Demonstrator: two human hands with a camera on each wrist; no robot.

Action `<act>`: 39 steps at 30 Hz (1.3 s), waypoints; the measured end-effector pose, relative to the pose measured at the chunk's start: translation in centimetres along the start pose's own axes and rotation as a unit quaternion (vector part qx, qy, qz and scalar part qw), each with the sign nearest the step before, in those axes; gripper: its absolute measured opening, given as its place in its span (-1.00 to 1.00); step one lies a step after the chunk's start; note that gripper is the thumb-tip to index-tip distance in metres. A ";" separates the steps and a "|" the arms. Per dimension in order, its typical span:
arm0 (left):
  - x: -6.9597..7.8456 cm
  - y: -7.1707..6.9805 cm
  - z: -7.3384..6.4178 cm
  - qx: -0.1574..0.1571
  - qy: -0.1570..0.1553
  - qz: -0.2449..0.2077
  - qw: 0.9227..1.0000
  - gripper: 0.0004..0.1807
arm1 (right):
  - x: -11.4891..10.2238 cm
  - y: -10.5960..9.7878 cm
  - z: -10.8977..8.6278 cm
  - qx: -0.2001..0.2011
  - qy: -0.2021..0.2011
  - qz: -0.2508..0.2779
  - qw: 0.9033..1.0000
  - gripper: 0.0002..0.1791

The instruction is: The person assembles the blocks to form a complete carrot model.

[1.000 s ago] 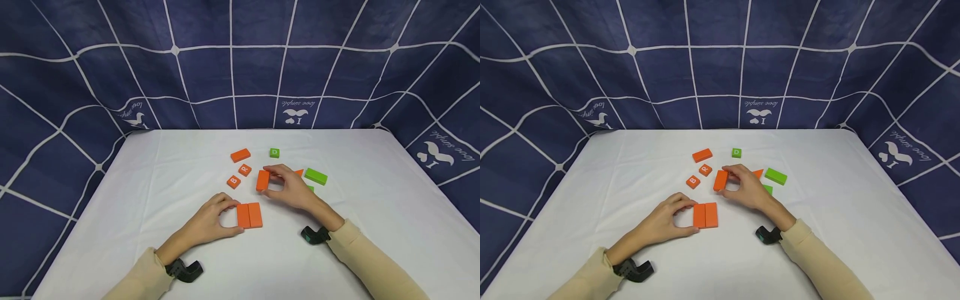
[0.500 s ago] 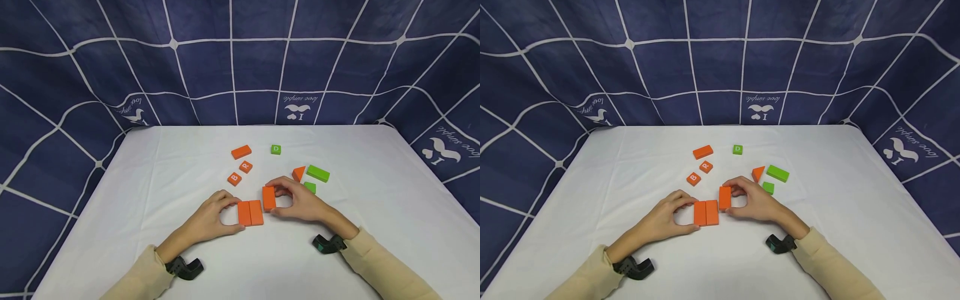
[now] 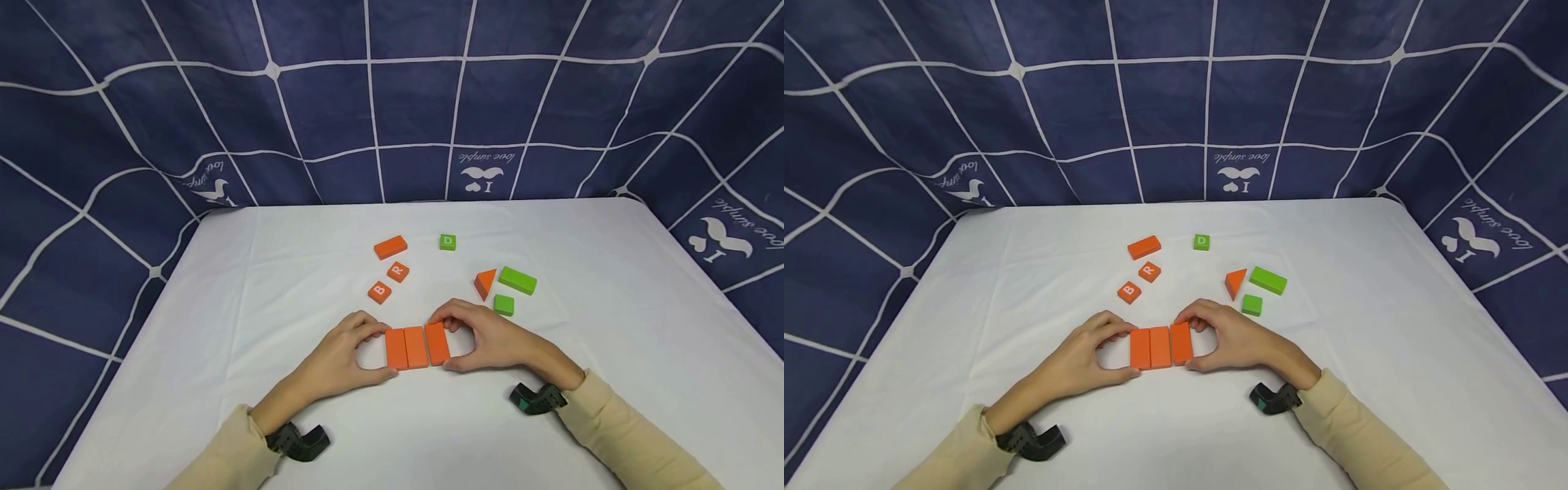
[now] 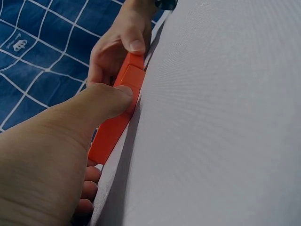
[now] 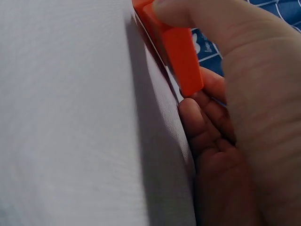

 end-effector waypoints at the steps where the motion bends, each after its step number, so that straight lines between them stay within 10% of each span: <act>1: 0.0 0.0 0.0 -0.001 -0.001 -0.001 1.000 -0.37 | -0.1 0.0 0.0 -0.003 0.001 -0.002 1.000 -0.36; 39: 0.0 0.1 0.0 -0.008 0.000 0.001 1.000 -0.35 | -0.3 0.2 0.0 -0.021 0.021 -0.026 0.999 -0.34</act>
Point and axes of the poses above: each hand's wrist, its own z-axis towards the middle knuckle, its own y-axis out of the palm, x = y × z, the point moved 4 cm from there along z, towards the middle knuckle, and after that the axes turned 10 degrees about -x, right-handed, at the moved point
